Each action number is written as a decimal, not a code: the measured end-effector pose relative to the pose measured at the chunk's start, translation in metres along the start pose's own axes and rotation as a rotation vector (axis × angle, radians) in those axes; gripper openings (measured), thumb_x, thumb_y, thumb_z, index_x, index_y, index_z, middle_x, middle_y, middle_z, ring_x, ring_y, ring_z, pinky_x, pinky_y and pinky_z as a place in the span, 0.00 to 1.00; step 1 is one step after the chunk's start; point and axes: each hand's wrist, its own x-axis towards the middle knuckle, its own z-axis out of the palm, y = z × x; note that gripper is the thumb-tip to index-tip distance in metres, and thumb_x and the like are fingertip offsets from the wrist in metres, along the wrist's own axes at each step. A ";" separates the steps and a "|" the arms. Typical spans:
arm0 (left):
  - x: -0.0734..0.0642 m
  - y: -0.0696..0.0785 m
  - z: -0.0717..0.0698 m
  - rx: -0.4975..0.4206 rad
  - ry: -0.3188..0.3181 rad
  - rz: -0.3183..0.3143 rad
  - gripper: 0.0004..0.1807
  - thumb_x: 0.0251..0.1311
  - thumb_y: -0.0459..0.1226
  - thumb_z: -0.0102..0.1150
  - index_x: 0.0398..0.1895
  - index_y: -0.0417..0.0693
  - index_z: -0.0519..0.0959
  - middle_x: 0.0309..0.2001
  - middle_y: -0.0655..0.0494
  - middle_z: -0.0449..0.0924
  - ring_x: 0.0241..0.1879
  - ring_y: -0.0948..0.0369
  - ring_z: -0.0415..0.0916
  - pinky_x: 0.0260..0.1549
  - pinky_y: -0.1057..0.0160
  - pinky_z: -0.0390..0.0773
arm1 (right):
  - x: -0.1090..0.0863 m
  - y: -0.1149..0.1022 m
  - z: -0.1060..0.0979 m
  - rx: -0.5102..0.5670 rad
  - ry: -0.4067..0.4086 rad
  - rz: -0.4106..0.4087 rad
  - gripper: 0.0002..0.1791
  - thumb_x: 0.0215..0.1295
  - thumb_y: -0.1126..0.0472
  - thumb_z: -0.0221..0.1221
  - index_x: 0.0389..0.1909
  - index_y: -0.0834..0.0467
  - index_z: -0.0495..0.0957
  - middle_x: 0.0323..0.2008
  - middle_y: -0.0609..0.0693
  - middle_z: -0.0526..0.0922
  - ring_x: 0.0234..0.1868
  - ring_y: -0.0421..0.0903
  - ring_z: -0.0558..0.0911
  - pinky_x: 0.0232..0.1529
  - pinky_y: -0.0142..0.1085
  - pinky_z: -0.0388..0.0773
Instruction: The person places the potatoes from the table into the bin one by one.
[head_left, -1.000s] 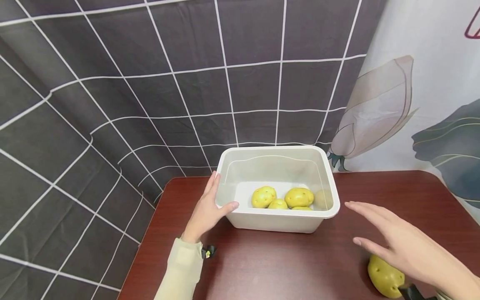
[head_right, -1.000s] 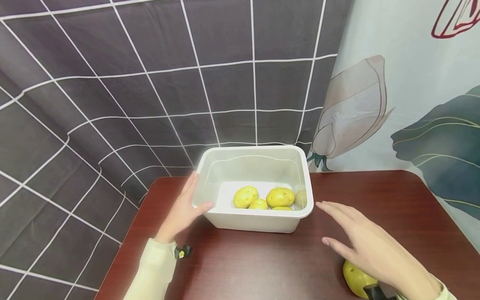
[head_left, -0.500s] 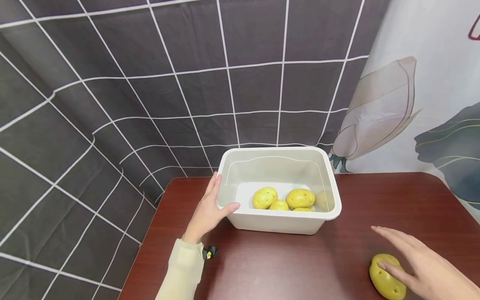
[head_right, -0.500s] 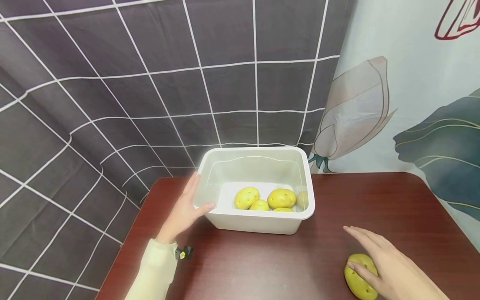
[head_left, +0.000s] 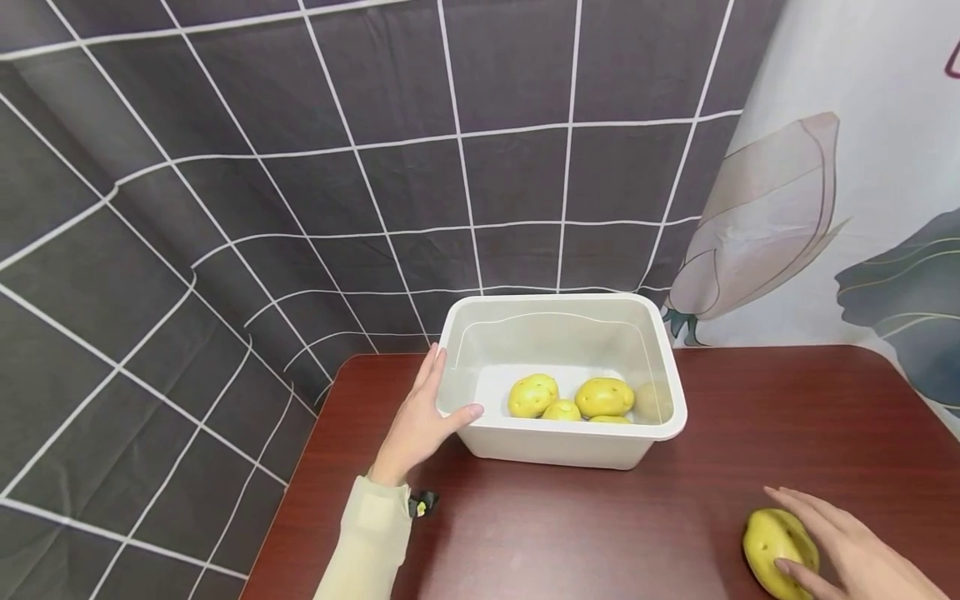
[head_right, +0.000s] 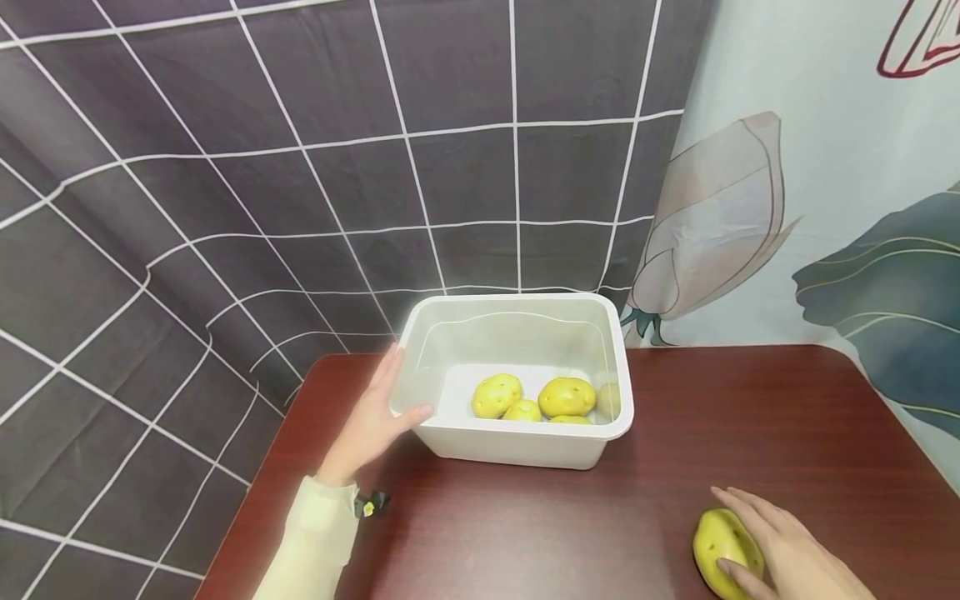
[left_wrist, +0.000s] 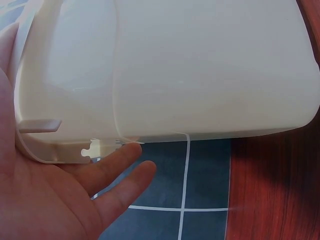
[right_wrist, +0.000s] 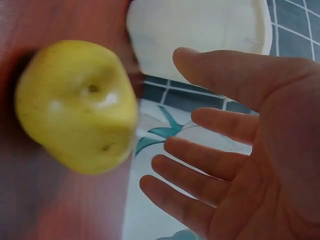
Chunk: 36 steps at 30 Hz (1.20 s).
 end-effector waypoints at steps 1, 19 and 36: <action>0.000 0.000 0.000 -0.001 0.001 0.002 0.57 0.55 0.60 0.69 0.81 0.51 0.50 0.81 0.62 0.42 0.75 0.52 0.54 0.68 0.42 0.62 | -0.002 0.002 0.004 0.006 0.049 -0.029 0.46 0.39 0.47 0.80 0.61 0.59 0.74 0.56 0.58 0.78 0.57 0.51 0.75 0.53 0.30 0.70; 0.000 0.001 0.001 -0.021 0.003 -0.004 0.57 0.55 0.59 0.70 0.81 0.51 0.50 0.81 0.62 0.43 0.76 0.52 0.54 0.68 0.41 0.60 | -0.015 0.016 0.048 0.171 0.176 -0.057 0.69 0.31 0.47 0.83 0.77 0.57 0.57 0.61 0.70 0.66 0.63 0.71 0.60 0.70 0.35 0.22; 0.000 -0.001 0.001 -0.016 0.001 -0.009 0.57 0.55 0.59 0.70 0.81 0.51 0.50 0.81 0.60 0.43 0.76 0.52 0.53 0.68 0.42 0.61 | -0.020 0.025 0.055 0.151 -0.057 0.143 0.65 0.45 0.34 0.74 0.78 0.58 0.52 0.66 0.73 0.59 0.60 0.75 0.61 0.46 0.73 0.63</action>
